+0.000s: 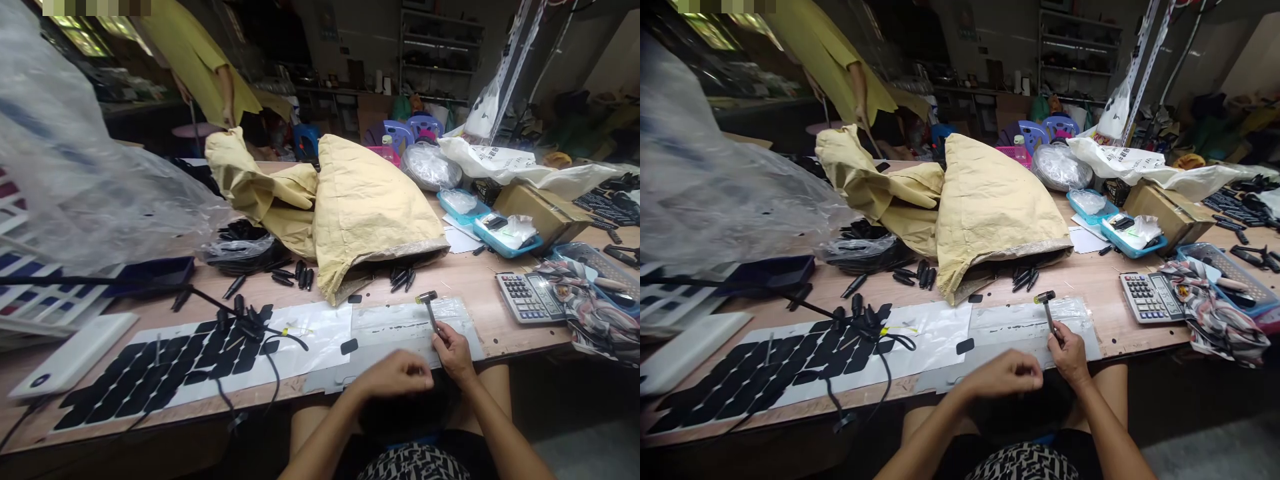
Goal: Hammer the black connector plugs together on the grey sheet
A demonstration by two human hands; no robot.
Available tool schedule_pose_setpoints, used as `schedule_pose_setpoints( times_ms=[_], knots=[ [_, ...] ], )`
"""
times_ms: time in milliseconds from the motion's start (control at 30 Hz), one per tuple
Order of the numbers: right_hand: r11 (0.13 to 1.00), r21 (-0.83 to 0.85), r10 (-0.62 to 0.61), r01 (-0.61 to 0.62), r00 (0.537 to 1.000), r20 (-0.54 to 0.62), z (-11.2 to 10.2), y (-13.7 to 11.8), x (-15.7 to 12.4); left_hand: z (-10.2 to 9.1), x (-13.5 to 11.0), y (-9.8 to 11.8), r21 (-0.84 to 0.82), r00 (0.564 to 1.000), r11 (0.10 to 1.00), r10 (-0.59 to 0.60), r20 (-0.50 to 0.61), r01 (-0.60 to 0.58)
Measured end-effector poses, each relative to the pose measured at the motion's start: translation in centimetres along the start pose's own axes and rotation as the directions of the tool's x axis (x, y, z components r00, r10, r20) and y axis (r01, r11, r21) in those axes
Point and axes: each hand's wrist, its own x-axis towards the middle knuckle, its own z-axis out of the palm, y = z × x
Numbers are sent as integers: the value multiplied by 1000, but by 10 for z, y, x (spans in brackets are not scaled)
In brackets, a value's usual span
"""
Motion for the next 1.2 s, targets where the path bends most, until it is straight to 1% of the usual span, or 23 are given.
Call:
schedule_pose_setpoints(
  times_ms=[33, 67, 100, 133, 167, 200, 233, 267, 333, 367, 433, 500, 567, 600, 633, 667, 700, 733, 767, 900, 1033, 1200],
  knots=[
    [1000, -4, -5, 5, 1000, -1, 0, 0, 0, -17, 9, 6, 34, 990, 999, 27, -135, -23],
    [1000, -9, -10, 10, 1000, -4, 1, 0, 0, -33, 20, 8, 105, 950, 994, 43, -309, -11],
    [1000, -15, -15, 15, 1000, -11, 1, 1, 0, -48, 33, 8, 194, 869, 980, 62, -492, 39],
    [1000, -21, -18, 18, 1000, -20, 1, 1, 0, -62, 45, 5, 276, 759, 954, 93, -644, 117],
    [1000, -26, -19, 18, 999, -29, 1, 2, 0, -74, 58, 1, 345, 658, 916, 133, -741, 204],
    [999, -29, -18, 17, 999, -38, 1, 2, 0, -84, 69, -4, 402, 592, 871, 172, -788, 283],
    [999, -30, -17, 16, 999, -42, 1, 2, 0, -91, 78, -10, 451, 568, 822, 199, -799, 347],
    [999, -29, -17, 15, 999, -42, 1, 2, 0, -96, 85, -15, 496, 575, 773, 214, -790, 394],
    [999, -28, -18, 17, 999, -40, 1, 2, -1, -101, 91, -24, 558, 611, 693, 211, -763, 457],
    [999, -28, -19, 17, 999, -41, 1, 1, -1, -101, 90, -28, 572, 618, 669, 208, -758, 475],
    [999, -28, -17, 16, 999, -47, 1, 1, -1, -97, 80, -35, 576, 617, 656, 208, -759, 488],
    [1000, -22, -13, 12, 998, -55, 1, 1, -2, -92, 64, -41, 552, 603, 679, 199, -773, 484],
    [1000, -14, -11, 10, 998, -64, 1, 1, -2, -86, 47, -45, 508, 585, 724, 179, -791, 466],
    [1000, -14, -12, 11, 998, -66, 1, 1, -2, -83, 40, -46, 494, 589, 750, 175, -789, 440],
    [1000, -17, -14, 13, 998, -66, 1, 1, -2, -79, 35, -46, 494, 608, 773, 181, -773, 398],
    [1000, -22, -16, 15, 998, -64, 1, 1, -1, -75, 32, -46, 505, 638, 792, 197, -744, 344],
    [999, -29, -18, 16, 998, -61, 1, 0, -1, -71, 30, -45, 517, 668, 807, 219, -711, 286],
    [999, -35, -18, 17, 998, -55, 1, 0, 0, -66, 31, -44, 524, 688, 818, 238, -686, 239],
    [999, -39, -17, 15, 999, -49, 1, 0, 0, -62, 33, -43, 522, 696, 827, 247, -674, 212],
    [1000, -31, -4, 3, 1000, -27, 0, -2, -1, -53, 46, -43, 452, 669, 861, 197, -717, 231],
    [999, -35, 0, -1, 1000, -16, 0, -2, -3, -55, 49, -47, 395, 666, 897, 172, -726, 198],
    [991, -124, -47, 47, 999, 1, -3, -13, -4, -58, 48, -50, 364, 653, 915, 169, -738, 175]
  ],
)
